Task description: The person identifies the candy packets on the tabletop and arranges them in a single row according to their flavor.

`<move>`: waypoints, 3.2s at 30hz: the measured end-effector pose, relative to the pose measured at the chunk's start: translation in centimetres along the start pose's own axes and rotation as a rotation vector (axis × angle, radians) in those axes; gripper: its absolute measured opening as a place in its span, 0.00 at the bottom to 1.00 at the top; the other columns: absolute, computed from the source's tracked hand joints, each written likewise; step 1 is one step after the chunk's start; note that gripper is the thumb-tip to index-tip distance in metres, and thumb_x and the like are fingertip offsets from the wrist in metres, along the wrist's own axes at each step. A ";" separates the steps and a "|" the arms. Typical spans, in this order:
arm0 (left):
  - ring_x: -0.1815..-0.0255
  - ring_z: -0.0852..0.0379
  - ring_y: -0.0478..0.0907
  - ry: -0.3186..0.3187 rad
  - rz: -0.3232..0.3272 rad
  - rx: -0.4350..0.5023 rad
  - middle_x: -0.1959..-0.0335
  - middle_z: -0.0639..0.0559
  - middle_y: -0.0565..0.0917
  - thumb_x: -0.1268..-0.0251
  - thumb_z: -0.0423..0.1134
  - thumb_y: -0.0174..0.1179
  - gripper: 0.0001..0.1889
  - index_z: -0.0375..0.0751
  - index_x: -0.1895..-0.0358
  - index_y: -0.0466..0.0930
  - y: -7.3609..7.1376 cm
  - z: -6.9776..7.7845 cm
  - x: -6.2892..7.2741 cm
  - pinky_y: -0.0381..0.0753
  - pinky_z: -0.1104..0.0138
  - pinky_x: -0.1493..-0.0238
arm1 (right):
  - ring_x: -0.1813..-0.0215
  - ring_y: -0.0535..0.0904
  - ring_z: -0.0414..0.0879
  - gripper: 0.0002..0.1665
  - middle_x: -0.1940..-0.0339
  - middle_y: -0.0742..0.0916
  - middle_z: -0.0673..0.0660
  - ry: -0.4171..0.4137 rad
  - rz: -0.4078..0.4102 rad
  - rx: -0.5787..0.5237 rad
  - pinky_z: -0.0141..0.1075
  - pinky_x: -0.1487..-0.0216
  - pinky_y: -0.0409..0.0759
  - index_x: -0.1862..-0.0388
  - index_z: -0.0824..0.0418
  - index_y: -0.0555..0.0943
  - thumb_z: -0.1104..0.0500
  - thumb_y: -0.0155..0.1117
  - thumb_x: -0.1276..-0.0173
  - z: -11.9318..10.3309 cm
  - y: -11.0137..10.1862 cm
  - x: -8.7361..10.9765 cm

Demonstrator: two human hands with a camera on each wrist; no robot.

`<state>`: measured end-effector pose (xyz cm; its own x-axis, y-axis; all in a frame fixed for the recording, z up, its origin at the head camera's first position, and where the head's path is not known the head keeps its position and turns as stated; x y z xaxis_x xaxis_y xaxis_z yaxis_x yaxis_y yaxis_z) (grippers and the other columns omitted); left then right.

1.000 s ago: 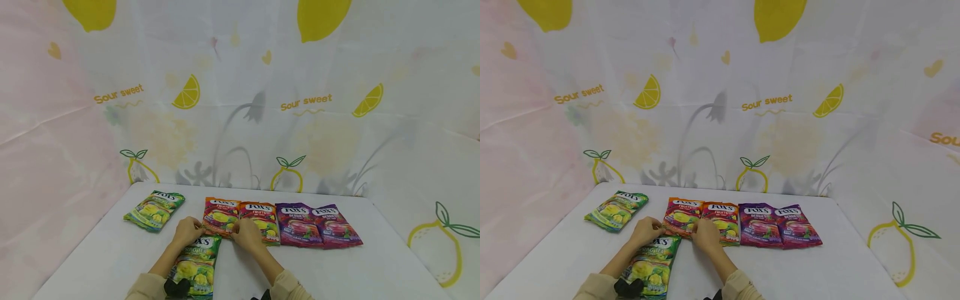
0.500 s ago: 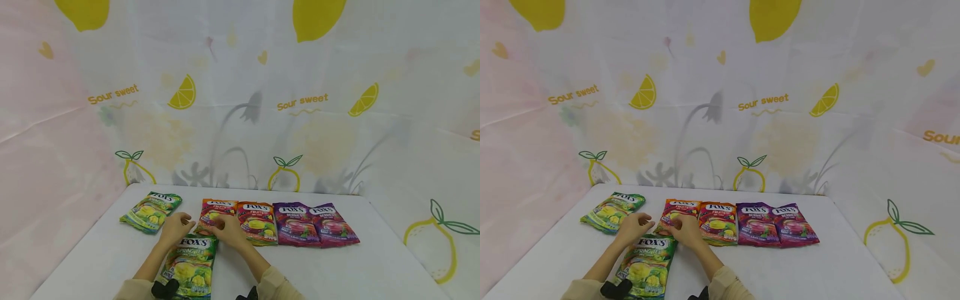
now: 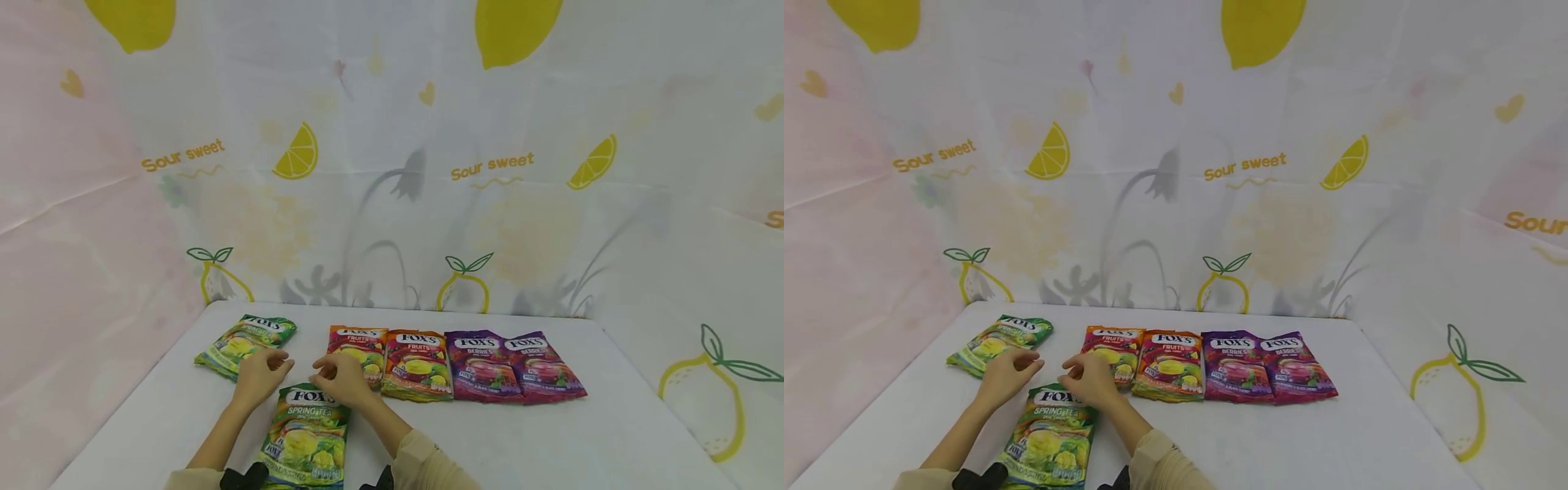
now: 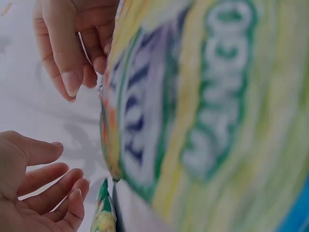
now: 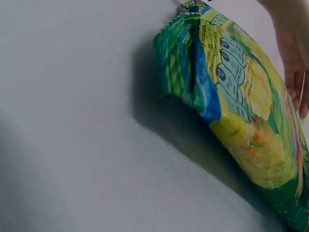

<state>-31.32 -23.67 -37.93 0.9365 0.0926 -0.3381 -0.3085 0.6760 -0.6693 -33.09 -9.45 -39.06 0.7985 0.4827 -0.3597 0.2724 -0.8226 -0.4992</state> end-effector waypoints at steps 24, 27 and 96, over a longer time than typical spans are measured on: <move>0.66 0.39 0.82 -0.017 0.112 -0.046 0.67 0.33 0.84 0.41 0.34 0.60 0.14 0.22 0.60 0.80 -5.0 -3.7 0.0 0.79 0.55 0.65 | 0.77 0.76 0.35 0.11 0.74 0.86 0.58 0.043 -0.035 0.030 0.24 0.76 0.72 0.60 0.71 0.83 0.64 0.65 0.40 -1.0 4.2 -2.7; 0.65 0.39 0.82 -0.028 0.114 -0.044 0.66 0.32 0.84 0.41 0.34 0.60 0.14 0.21 0.59 0.79 -5.0 -4.1 0.0 0.79 0.55 0.64 | 0.77 0.76 0.35 0.11 0.74 0.87 0.57 0.083 -0.015 0.042 0.24 0.77 0.72 0.61 0.69 0.84 0.63 0.67 0.41 -0.7 4.6 -3.0; 0.49 0.23 0.68 -0.248 -0.116 -0.156 0.51 0.19 0.74 0.40 0.43 0.60 0.29 0.12 0.52 0.71 -5.6 -11.7 -2.3 0.69 0.42 0.51 | 0.79 0.77 0.40 0.05 0.80 0.83 0.53 0.608 0.193 -0.198 0.30 0.77 0.75 0.74 0.67 0.85 0.69 0.74 0.51 2.5 7.6 -5.2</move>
<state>-33.67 -36.22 -41.10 0.9732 0.2096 -0.0948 -0.2009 0.5735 -0.7942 -36.50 -17.42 -42.97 0.9875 0.1138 0.1089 0.1415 -0.9447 -0.2959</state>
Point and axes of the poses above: each hand's wrist, its own x-axis away from the middle knuckle, its own y-axis out of the palm, z = x × y, the point moved 10 cm from there along -x, towards the middle knuckle
